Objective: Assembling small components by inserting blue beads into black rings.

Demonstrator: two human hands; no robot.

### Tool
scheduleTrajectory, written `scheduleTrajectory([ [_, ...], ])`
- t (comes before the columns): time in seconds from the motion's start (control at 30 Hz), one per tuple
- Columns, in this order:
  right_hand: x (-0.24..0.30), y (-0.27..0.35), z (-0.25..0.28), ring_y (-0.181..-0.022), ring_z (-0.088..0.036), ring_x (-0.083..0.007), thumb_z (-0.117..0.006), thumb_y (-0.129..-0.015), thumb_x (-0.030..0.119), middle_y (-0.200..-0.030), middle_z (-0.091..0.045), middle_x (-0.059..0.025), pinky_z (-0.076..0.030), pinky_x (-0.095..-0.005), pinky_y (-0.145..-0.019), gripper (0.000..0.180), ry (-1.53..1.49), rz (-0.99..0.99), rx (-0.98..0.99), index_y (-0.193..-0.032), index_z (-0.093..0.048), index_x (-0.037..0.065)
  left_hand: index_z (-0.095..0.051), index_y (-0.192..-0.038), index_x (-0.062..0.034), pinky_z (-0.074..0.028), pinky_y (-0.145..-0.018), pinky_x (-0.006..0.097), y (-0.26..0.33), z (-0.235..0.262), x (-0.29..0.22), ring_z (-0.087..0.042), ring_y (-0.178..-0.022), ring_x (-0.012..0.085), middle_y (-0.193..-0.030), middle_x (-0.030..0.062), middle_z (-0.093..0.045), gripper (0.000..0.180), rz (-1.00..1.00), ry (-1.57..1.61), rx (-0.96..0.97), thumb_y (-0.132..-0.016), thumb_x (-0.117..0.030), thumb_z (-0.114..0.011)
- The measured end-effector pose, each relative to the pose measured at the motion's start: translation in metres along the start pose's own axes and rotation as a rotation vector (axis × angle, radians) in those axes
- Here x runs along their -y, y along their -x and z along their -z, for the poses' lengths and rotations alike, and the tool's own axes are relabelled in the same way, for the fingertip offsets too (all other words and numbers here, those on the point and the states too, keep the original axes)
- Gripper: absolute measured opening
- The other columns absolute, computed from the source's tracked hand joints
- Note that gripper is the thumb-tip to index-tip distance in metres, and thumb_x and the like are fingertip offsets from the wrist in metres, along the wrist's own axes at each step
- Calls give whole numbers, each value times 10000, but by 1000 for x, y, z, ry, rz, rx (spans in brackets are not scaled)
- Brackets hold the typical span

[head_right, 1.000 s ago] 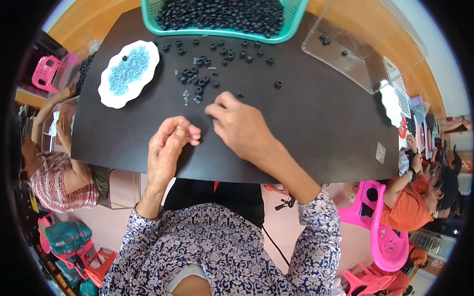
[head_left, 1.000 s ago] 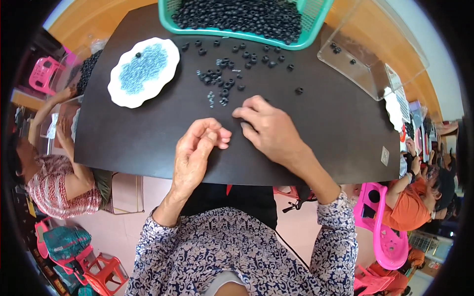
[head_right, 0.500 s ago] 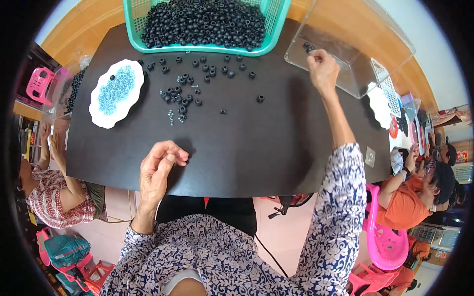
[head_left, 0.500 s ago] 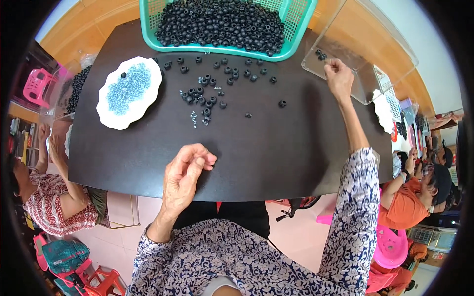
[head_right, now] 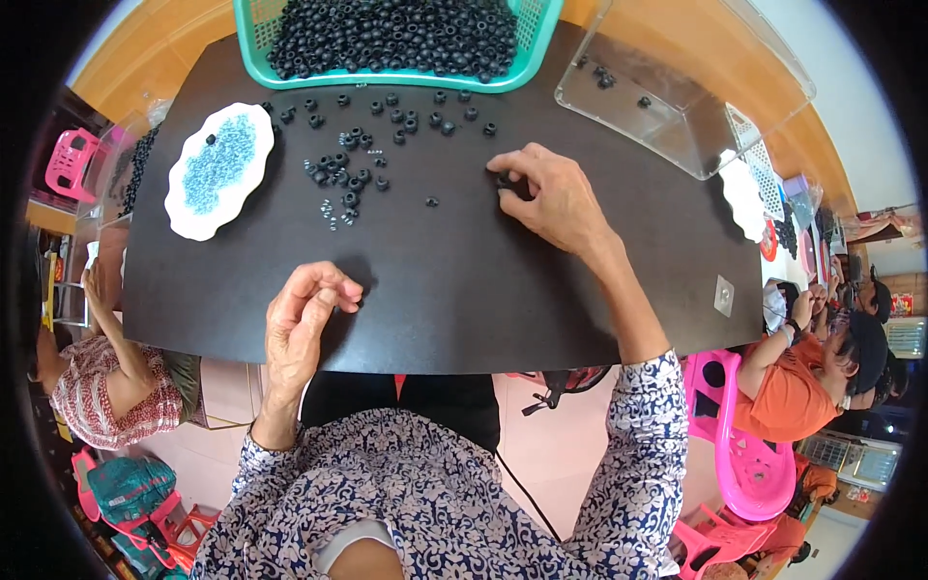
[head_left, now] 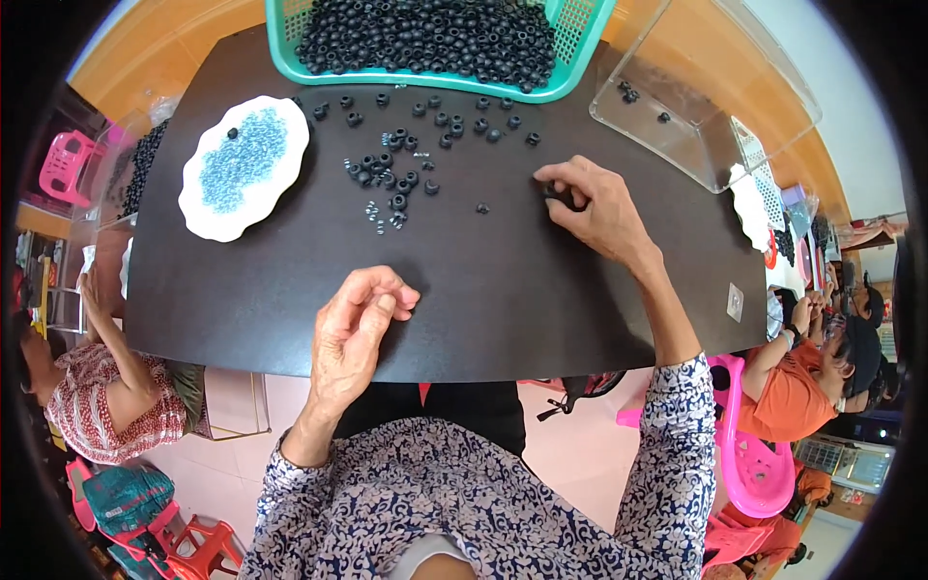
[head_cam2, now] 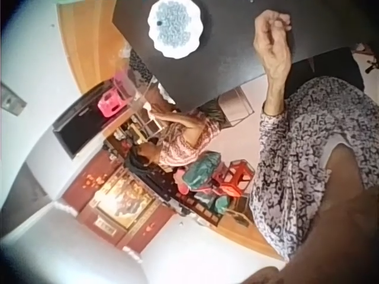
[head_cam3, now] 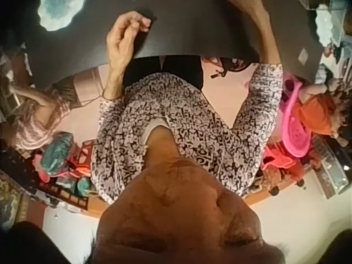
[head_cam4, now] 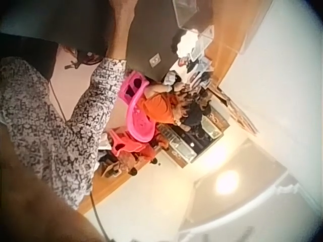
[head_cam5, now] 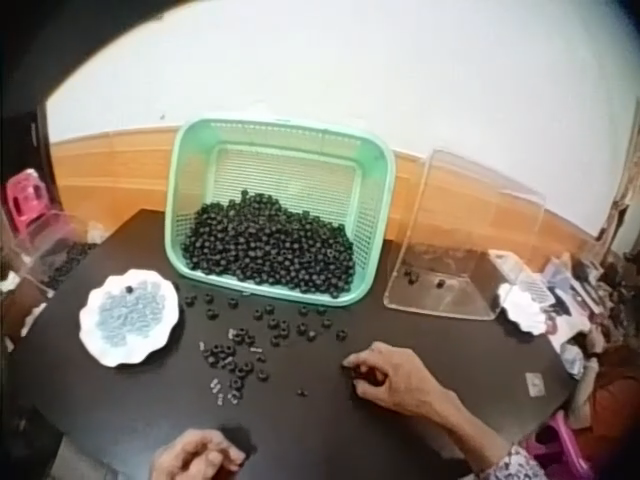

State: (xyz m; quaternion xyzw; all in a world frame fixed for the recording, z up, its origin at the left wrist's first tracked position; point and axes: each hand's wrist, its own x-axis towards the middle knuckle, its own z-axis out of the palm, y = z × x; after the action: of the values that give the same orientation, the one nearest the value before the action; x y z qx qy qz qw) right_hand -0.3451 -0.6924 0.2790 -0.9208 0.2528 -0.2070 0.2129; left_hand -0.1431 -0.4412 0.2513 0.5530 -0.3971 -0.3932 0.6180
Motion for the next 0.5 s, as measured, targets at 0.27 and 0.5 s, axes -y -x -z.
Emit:
scheduleTrajectory([
  [0.27,53,4,-36,-692,-493,-32,-645,-812,-15,-764,-566,33,-415,-192,-624,186,-524,-219,27,-996,-670,0,-604,-1039,41,-498,-785,254,-3,7,1,-595,-815,115,-910,68,-652,212,106,159,8,-988,-131,-492],
  [0.5,113,1,-62,-835,-574,-48,-613,-845,-75,-945,-630,-1,-461,-186,-724,229,-933,-159,208,-1065,-654,-25,-629,-1053,36,-509,-758,247,-14,12,-2,-610,-798,120,-892,86,-658,258,209,494,32,-977,-195,-541],
])
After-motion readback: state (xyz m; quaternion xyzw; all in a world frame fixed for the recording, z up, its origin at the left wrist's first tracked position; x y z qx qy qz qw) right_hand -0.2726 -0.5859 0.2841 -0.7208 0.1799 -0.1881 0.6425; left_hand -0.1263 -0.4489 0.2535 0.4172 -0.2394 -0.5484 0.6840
